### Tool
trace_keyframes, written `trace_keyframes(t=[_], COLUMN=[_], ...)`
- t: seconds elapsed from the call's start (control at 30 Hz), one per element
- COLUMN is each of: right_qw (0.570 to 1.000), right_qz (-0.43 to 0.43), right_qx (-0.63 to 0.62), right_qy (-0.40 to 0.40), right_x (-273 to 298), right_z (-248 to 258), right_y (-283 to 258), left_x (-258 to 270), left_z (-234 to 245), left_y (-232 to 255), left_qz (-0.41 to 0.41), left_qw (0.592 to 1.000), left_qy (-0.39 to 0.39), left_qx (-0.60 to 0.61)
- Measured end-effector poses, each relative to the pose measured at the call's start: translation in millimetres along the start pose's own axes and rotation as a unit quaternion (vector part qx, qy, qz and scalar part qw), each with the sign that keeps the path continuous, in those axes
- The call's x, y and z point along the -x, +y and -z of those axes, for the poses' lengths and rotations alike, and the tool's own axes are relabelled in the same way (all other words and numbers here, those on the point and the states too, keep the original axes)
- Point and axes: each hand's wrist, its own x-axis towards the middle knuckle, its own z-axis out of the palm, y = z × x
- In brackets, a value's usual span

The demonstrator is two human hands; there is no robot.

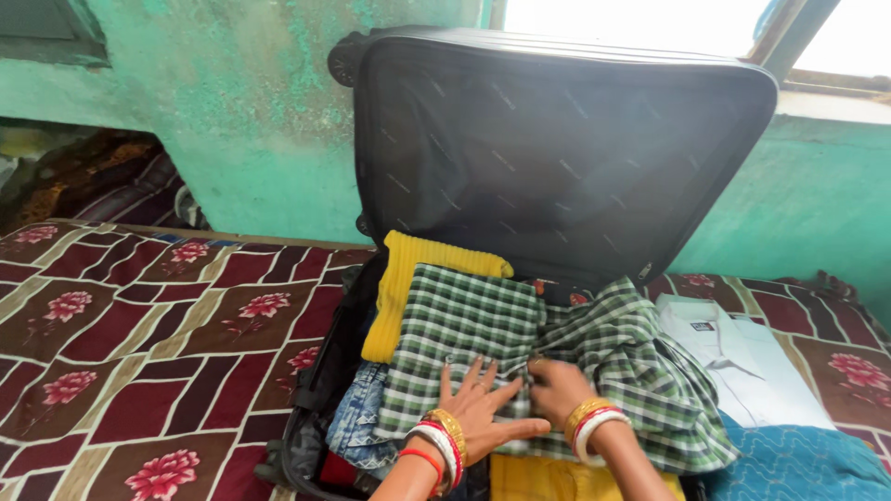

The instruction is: The person folds a green plaid shirt, a blue patterned garment, and a white shirt, and places them into an open suitcase on a bed. The hands smooth each item after placing it inside.

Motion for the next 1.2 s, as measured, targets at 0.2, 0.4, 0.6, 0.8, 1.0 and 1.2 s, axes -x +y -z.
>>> trace_keyframes(t=[0.2, 0.4, 0.6, 0.8, 1.0, 1.2], right_qw=[0.883, 0.7, 0.654, 0.582, 0.614, 0.879], right_qz=[-0.171, -0.556, -0.574, -0.282, -0.067, 0.108], right_qx=[-0.071, -0.035, -0.397, -0.656, -0.744, -0.418], right_qy=[0.431, 0.447, 0.293, 0.388, 0.255, 0.201], right_x=[26.5, 55.8, 93.0, 88.7, 62.2, 6.8], right_z=[50.0, 11.3, -11.0, 59.8, 101.6, 70.2], right_y=[54.4, 211.7, 273.1, 191.4, 97.6, 13.9], left_x=[-25.1, -56.0, -94.2, -115.3, -151.7, -123.1], left_z=[-18.8, -46.2, -60.4, -76.5, -73.3, -7.4], left_y=[-5.1, 3.9, 64.4, 96.0, 55.5, -5.3], left_qz=[-0.02, -0.06, -0.141, -0.113, -0.167, 0.057], left_qw=[0.994, 0.984, 0.964, 0.99, 0.847, 0.627], left_qy=[0.102, 0.148, 0.217, 0.025, 0.147, 0.074], left_qx=[-0.034, -0.083, 0.066, 0.076, 0.482, 0.773])
